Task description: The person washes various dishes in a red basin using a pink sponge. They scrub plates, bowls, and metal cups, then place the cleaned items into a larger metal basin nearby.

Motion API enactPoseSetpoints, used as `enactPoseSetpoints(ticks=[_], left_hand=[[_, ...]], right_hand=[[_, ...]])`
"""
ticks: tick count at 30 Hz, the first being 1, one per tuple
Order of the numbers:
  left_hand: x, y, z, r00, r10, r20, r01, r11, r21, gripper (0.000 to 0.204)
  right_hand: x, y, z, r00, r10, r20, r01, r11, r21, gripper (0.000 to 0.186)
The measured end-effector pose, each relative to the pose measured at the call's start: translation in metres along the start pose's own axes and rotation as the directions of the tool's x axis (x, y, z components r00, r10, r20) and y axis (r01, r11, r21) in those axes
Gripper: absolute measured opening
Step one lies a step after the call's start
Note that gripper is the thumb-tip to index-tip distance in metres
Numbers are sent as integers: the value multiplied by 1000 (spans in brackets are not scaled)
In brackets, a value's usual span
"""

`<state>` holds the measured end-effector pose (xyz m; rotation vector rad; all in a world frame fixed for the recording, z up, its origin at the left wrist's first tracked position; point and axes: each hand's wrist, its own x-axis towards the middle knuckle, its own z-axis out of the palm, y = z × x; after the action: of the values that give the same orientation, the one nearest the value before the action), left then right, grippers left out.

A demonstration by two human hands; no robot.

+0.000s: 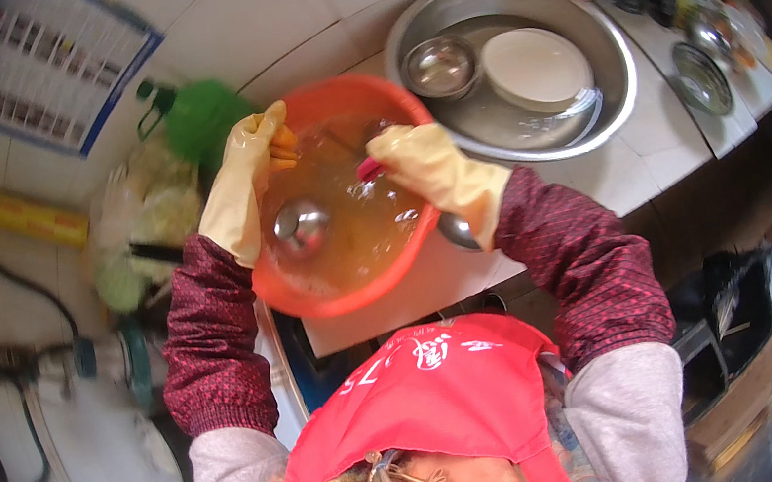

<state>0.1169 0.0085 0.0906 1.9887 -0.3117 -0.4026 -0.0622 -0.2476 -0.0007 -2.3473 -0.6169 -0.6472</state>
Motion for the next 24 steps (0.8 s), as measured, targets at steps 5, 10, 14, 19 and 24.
enactPoseSetpoints(ticks=[5, 10, 14, 19, 24], left_hand=[[-64, -46, -53, 941, -317, -117, 334, 926, 176, 80], [-112, -64, -51, 966, -241, 89, 226, 962, 155, 56], [-104, -73, -22, 987, -118, 111, 42, 848, 528, 52], [-86, -97, -1, 985, -69, 156, -6, 899, 437, 48], [-73, -111, -7, 945, -134, 299, 179, 975, -131, 43]], right_hand=[[15, -14, -5, 976, 170, 133, -192, 964, 181, 27], [53, -33, 37, 895, 379, 234, -444, 804, 395, 27], [72, -47, 84, 918, 354, 176, -396, 806, 441, 27], [63, -30, 105, 819, 457, 348, -542, 815, 204, 36], [53, -4, 114, 707, 593, 386, -707, 584, 398, 35]])
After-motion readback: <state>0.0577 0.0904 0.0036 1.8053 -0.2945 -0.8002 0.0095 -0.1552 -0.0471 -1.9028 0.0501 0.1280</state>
